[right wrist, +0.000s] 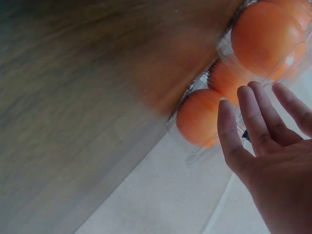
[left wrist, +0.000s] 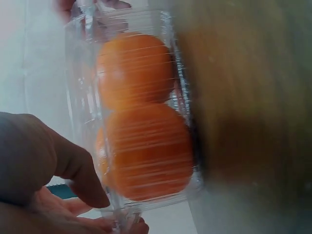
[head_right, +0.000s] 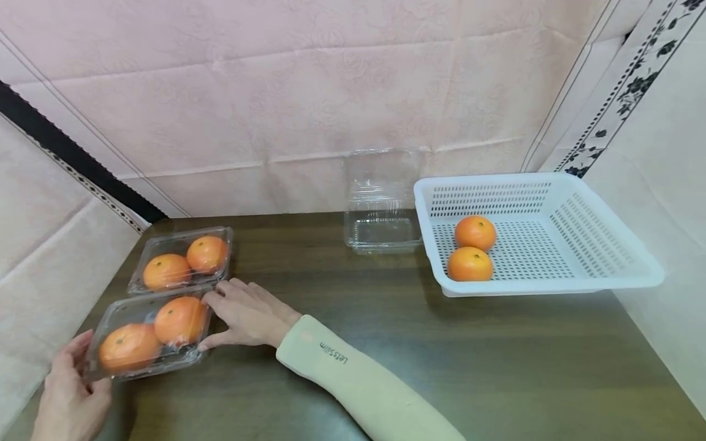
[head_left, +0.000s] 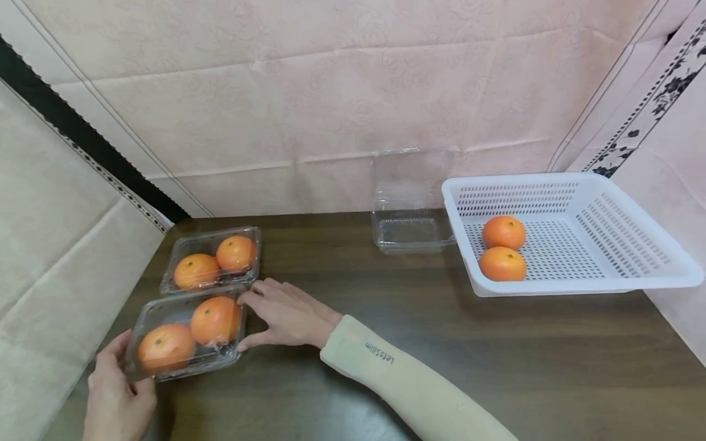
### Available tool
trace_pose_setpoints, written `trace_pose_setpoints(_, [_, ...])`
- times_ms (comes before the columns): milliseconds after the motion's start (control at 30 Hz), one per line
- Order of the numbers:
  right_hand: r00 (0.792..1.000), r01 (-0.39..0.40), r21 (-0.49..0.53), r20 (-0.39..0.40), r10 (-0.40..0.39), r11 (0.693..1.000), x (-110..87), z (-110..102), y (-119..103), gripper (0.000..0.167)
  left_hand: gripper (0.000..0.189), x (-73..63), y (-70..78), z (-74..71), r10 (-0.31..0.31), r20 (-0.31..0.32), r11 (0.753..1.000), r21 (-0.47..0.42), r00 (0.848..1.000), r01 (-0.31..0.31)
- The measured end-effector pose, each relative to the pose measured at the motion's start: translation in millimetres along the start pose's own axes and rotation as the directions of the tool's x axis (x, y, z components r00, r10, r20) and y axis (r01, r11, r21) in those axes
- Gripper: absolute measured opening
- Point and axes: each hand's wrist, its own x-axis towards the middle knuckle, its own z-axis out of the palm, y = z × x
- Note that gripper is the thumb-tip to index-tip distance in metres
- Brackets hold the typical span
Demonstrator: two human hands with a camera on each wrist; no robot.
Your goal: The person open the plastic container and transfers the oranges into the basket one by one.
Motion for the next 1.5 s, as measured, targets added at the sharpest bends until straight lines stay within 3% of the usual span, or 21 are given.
trace_pose_setpoints(133, [1.000, 0.010, -0.005, -0.003, -0.010, 1.000, -3.4, -2, 3, 0.075, 0.081, -3.9, -2.8, -0.6, 0.069, -0.020, 0.998, 0.007, 0.997, -0.069])
trace_pose_setpoints(300, [1.000, 0.021, 0.005, -0.009, -0.021, 1.000, -8.5, -6, 7, 0.074, 0.083, -5.0, -8.0, -0.8, 0.172, 0.030, 0.985, 0.006, 0.985, -0.172])
trace_pose_setpoints(467, [1.000, 0.012, 0.008, -0.013, -0.012, 1.000, -16.8, -9, 12, 0.074, 0.082, -7.3, -10.2, 1.7, 0.340, 0.039, 0.939, -0.071, 0.939, -0.337])
trace_pose_setpoints(600, [1.000, 0.011, 0.005, -0.010, -0.011, 1.000, -24.9, -13, 15, 0.074, 0.081, -9.9, -8.4, 5.5, 0.415, 0.044, 0.907, -0.098, 0.909, -0.409])
trace_pose_setpoints(733, [1.000, 0.014, -0.012, -0.007, -0.014, 1.000, -32.6, -16, 18, 0.073, 0.080, -12.1, -5.1, 8.7, 0.433, 0.067, 0.899, -0.105, 0.899, -0.425])
trace_pose_setpoints(933, [1.000, 0.004, -0.003, -0.004, -0.004, 1.000, -42.0, -19, 22, 0.072, 0.081, -15.8, 1.6, 11.4, 0.384, 0.122, 0.920, -0.134, 0.915, -0.368])
trace_pose_setpoints(1200, [1.000, -0.021, 0.032, 0.003, 0.021, 0.999, -56.4, -24, 28, 0.070, 0.083, -18.1, 15.4, 17.6, 0.412, 0.175, 0.908, -0.163, 0.894, -0.387])
trace_pose_setpoints(1400, [0.998, -0.063, 0.059, 0.013, 0.063, 0.996, -69.6, -29, 36, 0.070, 0.084, -24.3, 31.7, 22.9, 0.390, 0.216, 0.920, -0.117, 0.895, -0.373])
trace_pose_setpoints(1500, [0.997, -0.073, 0.067, 0.018, 0.072, 0.995, -76.3, -32, 40, 0.070, 0.081, -26.6, 38.0, 25.8, 0.410, 0.212, 0.912, -0.101, 0.887, -0.397])
